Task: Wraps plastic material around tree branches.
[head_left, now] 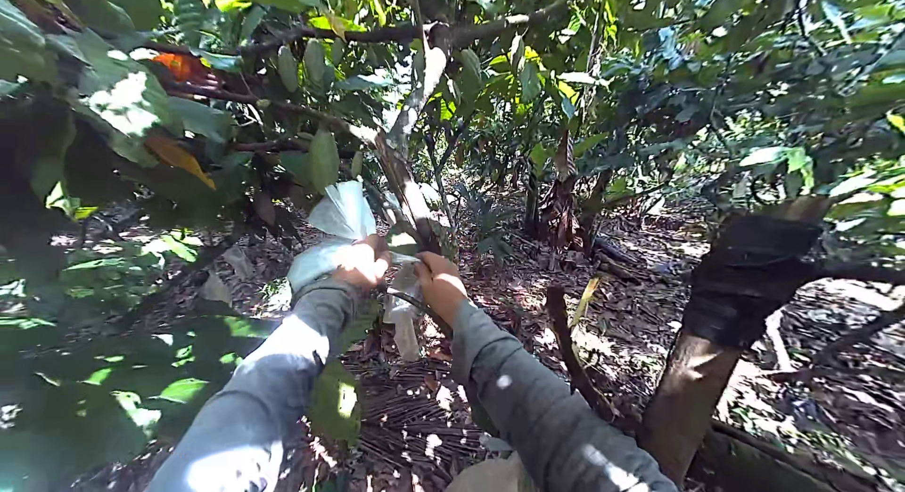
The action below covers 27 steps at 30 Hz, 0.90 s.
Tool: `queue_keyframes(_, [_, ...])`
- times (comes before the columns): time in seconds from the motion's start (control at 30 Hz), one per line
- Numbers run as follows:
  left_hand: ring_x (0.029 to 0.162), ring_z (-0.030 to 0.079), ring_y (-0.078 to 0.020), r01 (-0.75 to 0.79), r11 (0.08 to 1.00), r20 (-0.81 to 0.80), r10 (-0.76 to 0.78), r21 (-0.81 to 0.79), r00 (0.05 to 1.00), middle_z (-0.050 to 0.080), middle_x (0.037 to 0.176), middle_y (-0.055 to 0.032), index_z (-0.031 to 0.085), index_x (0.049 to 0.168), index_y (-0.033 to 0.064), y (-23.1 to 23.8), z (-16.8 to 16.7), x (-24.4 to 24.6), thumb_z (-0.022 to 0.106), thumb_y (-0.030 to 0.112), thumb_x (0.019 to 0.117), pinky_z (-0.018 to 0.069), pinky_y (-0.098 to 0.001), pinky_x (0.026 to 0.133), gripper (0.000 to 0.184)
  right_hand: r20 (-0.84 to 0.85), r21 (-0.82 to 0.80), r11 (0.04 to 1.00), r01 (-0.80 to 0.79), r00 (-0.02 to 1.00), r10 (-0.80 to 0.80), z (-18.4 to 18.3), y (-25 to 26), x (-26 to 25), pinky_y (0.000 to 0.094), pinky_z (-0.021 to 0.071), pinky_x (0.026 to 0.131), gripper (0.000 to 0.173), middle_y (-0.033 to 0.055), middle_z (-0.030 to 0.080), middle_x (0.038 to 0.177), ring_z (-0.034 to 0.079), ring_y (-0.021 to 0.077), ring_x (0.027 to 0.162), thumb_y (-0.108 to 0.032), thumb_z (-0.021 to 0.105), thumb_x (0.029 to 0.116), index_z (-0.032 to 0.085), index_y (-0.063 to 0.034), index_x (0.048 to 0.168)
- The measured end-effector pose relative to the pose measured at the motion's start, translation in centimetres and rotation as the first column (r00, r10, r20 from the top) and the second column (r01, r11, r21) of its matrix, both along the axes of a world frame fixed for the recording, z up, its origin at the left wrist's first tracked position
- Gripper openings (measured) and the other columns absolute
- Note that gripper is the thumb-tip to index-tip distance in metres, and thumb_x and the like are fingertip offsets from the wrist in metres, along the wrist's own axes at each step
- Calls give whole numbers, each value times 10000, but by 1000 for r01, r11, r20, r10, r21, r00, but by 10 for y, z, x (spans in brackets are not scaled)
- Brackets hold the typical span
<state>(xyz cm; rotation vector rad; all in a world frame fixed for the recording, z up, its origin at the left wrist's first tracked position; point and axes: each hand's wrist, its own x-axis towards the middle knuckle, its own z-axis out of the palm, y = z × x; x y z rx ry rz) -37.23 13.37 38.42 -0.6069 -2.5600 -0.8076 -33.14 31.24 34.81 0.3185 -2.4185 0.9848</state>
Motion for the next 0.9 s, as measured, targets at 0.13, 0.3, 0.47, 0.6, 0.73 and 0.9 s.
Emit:
queue_keyframes(0.13, [1159,627,-405,141,962,-36,-154,-234,987,649,1252,-226,612,1358,71,0,-3,-9,695,354,976,477,-630,999,483,-153,-58,997,-42,988,33,-11,6,-9,525,514,1015,310,190,703,1185,671,321,1131,-177,476,1087,673,-13,1261])
queue_keyframes(0.3, [869,641,-271,180,983,141,-183,35,973,686,917,-141,708,988,11,10,1,1,431,272,1110,501,-518,838,399,-48,34,999,10,999,-8,-7,1,-9,532,493,1044,315,171,691,1232,651,318,1177,-202,476,1091,677,-40,1272])
queue_keyframes(0.47, [543,406,-89,89,856,222,-230,509,948,521,680,22,746,1086,105,22,-9,-11,472,366,1094,384,-290,543,378,127,266,963,38,989,-74,6,-8,-5,577,480,1047,332,154,628,1367,603,339,1265,-188,454,1084,630,-76,1342])
queue_keyframes(0.6, [862,670,-334,108,994,-93,-109,-11,990,699,900,-182,732,981,3,29,-15,-13,526,257,1079,529,-579,812,342,-8,45,998,32,999,-32,-5,-2,-11,560,507,1024,326,200,683,1257,657,361,1174,-148,480,1079,622,-29,1347])
queue_keyframes(0.73, [1058,664,-420,99,947,23,-97,-305,995,699,1040,-233,706,1070,2,38,-4,-19,423,297,1107,477,-660,939,411,-111,-90,996,10,994,-20,-13,3,-17,580,555,904,269,214,716,1120,706,379,1020,-101,524,1052,635,-22,1283])
queue_keyframes(0.9, [759,596,-255,295,947,112,-310,131,944,623,817,-146,676,938,-27,34,-12,-35,411,288,1115,493,-501,745,448,-137,-262,951,-162,982,129,-15,13,-19,466,572,841,271,149,739,1033,706,238,895,-122,531,1053,707,-28,1236])
